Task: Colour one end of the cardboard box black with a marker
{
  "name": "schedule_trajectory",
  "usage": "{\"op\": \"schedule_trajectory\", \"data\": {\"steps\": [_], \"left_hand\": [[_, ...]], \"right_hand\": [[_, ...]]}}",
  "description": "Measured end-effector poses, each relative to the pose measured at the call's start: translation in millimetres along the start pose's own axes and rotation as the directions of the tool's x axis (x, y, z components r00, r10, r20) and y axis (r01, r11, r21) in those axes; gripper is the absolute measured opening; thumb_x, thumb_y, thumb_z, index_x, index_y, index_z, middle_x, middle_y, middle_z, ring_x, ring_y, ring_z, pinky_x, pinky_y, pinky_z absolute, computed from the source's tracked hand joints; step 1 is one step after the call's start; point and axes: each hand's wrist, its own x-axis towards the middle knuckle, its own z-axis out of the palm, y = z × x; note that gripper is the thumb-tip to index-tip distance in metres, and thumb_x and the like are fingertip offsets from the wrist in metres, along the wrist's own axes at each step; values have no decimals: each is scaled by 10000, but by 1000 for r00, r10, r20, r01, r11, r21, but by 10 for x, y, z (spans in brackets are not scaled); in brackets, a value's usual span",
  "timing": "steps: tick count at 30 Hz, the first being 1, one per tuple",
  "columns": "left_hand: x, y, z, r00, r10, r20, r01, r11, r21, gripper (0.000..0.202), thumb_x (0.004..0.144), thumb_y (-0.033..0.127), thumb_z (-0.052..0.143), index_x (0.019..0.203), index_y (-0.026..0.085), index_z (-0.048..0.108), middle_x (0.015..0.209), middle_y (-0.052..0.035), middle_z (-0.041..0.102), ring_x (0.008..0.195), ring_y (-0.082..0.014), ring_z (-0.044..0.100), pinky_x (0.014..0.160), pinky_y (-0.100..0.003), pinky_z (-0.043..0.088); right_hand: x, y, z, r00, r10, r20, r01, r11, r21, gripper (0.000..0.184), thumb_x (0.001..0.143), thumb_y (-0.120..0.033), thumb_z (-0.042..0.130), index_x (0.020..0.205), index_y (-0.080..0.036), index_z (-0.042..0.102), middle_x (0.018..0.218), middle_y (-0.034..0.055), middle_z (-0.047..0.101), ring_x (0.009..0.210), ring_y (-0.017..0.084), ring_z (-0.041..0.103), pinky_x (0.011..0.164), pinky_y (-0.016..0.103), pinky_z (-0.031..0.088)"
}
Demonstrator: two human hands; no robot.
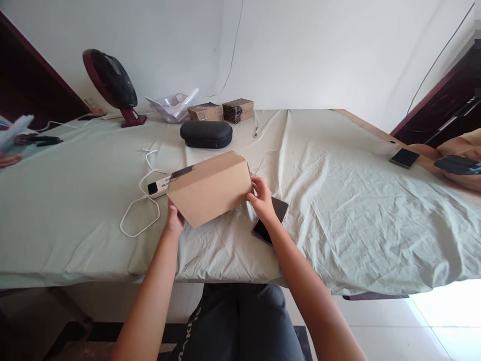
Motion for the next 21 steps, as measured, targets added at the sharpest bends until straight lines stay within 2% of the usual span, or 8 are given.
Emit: {"op": "schedule_trajectory", "data": {"steps": [2, 4, 6, 9, 12, 16, 21], "left_hand": [[-22, 18, 10, 999, -20, 43, 22, 998, -53, 1050, 604, 930, 784, 1424, 295, 626, 1455, -173, 645, 1464, -395, 552, 1220, -505, 457], [-33, 34, 14, 995, -49, 82, 54, 997, -62, 1153, 527, 906, 850, 1471, 303, 577, 1508, -175, 609, 1518, -413, 497, 1230, -513, 449], [-40, 46, 15, 988, -96, 118, 101, 994, -34, 1214, 493, 881, 887, 1491, 284, 539, 1486, -188, 619, 1500, -427, 514, 1208, -530, 470], [-50, 63, 15, 979, -159, 130, 158, 987, 22, 1170, 533, 749, 957, 1491, 253, 503, 1391, -188, 665, 1382, -417, 612, 1158, -549, 506], [-50, 83, 10, 980, -165, 111, 161, 986, 42, 1064, 604, 600, 979, 1481, 261, 482, 1387, -162, 663, 1336, -380, 640, 1166, -541, 497], [-31, 102, 6, 983, -154, 104, 151, 988, 38, 1037, 586, 553, 984, 1448, 269, 480, 1438, -147, 639, 1332, -363, 640, 1156, -517, 506], [-16, 130, 18, 985, -146, 91, 144, 989, 30, 985, 590, 564, 966, 1403, 266, 496, 1400, -137, 657, 1283, -353, 666, 1103, -499, 538]], "right_hand": [[12, 34, 1, 999, -35, 4, 35, 999, -27, 465, 709, -328, 768, 1135, -311, 582, 1271, 59, 681, 1307, 312, 615, 1154, 526, 499], [15, 60, 0, 999, -34, 5, 34, 999, -26, 472, 740, -341, 770, 1171, -310, 580, 1296, 65, 677, 1298, 307, 618, 1134, 519, 508], [13, 75, -5, 999, -41, -3, 40, 999, -7, 466, 776, -388, 797, 1184, -309, 586, 1310, 70, 675, 1282, 302, 626, 1090, 495, 534], [10, 72, -22, 996, -84, -27, 84, 996, 3, 439, 803, -458, 851, 1145, -312, 618, 1304, 61, 683, 1303, 300, 621, 1105, 478, 526], [6, 42, -46, 996, -88, -19, 88, 996, 6, 384, 846, -516, 844, 1108, -312, 652, 1287, 51, 702, 1299, 302, 628, 1153, 496, 492], [2, 16, -71, 998, -60, -14, 60, 998, 23, 386, 865, -588, 810, 1086, -305, 667, 1265, 60, 724, 1268, 321, 638, 1067, 489, 544], [1, 25, -73, 999, -37, 1, 37, 998, 47, 386, 863, -569, 819, 1109, -307, 676, 1281, 56, 722, 1262, 311, 635, 1001, 445, 559]]}}
